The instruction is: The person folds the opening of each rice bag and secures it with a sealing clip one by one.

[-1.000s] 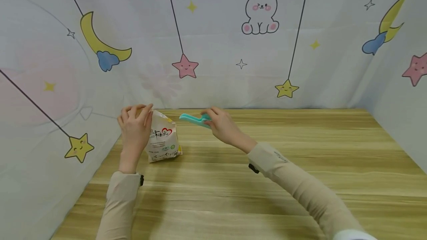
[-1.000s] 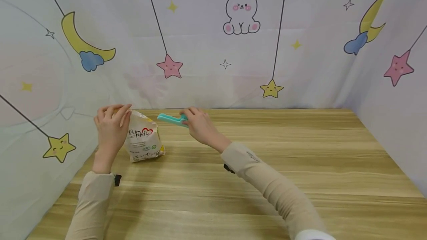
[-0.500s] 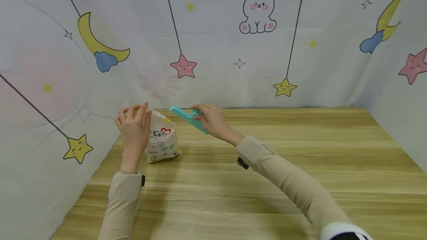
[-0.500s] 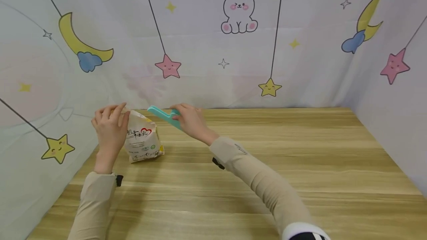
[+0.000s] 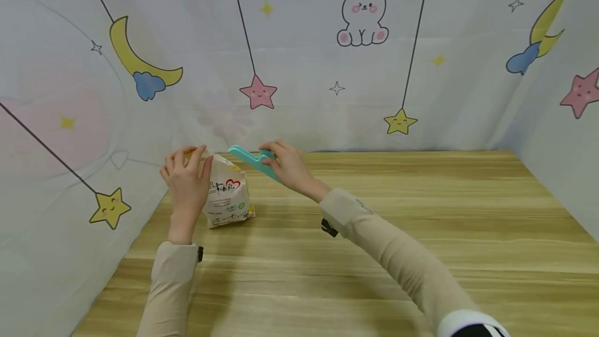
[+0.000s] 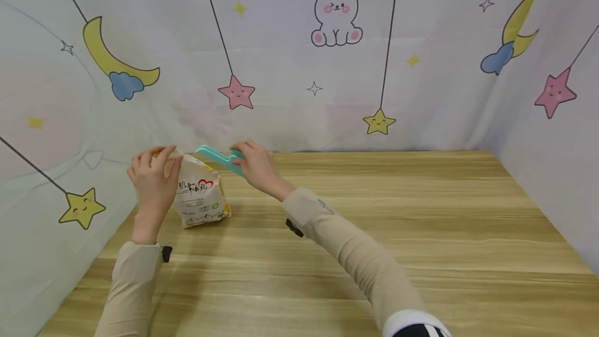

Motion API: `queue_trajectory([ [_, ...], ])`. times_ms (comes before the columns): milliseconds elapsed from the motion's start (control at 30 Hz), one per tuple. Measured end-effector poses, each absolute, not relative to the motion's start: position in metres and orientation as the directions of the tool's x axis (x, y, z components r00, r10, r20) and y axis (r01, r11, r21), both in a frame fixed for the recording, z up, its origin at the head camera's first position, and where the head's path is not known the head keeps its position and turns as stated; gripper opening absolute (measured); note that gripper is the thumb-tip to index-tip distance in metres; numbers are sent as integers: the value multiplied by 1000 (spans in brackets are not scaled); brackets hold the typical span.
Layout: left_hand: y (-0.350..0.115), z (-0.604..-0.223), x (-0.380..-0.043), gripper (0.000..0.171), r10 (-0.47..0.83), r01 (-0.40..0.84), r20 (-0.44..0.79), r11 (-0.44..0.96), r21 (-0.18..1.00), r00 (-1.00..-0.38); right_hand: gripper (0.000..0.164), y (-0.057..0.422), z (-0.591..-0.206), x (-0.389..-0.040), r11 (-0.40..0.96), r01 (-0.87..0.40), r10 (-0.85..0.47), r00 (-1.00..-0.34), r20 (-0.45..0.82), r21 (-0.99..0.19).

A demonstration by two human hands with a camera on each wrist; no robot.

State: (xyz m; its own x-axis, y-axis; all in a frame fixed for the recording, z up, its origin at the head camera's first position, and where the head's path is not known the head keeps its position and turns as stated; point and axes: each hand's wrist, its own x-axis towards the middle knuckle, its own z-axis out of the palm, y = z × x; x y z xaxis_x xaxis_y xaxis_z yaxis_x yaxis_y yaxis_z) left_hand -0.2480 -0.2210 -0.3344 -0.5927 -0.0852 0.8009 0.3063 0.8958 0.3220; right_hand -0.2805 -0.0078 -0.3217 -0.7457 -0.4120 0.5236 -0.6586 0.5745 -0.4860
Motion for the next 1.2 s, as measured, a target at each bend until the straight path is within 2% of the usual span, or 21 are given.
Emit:
queue_trajectory([
  [267,-220,-335,-247,28,-105,314,818,890,331,-566,29,-18,-319,-287,562,-623,-383,-779,496,-544],
  [567,-218,-337,-248,33,-130,304,822,888,346,-555,31,-23,-313,-294,531,-556,-427,-827,365,-639],
  [900,-218,-336,-248,33,-146,308,825,881,359,-546,27,-33,-308,-303,509,-544,-447,-829,335,-667],
  [1200,-218,-337,-247,33,-137,308,823,883,353,-551,27,-36,-306,-303,489,-553,-439,-824,357,-675],
])
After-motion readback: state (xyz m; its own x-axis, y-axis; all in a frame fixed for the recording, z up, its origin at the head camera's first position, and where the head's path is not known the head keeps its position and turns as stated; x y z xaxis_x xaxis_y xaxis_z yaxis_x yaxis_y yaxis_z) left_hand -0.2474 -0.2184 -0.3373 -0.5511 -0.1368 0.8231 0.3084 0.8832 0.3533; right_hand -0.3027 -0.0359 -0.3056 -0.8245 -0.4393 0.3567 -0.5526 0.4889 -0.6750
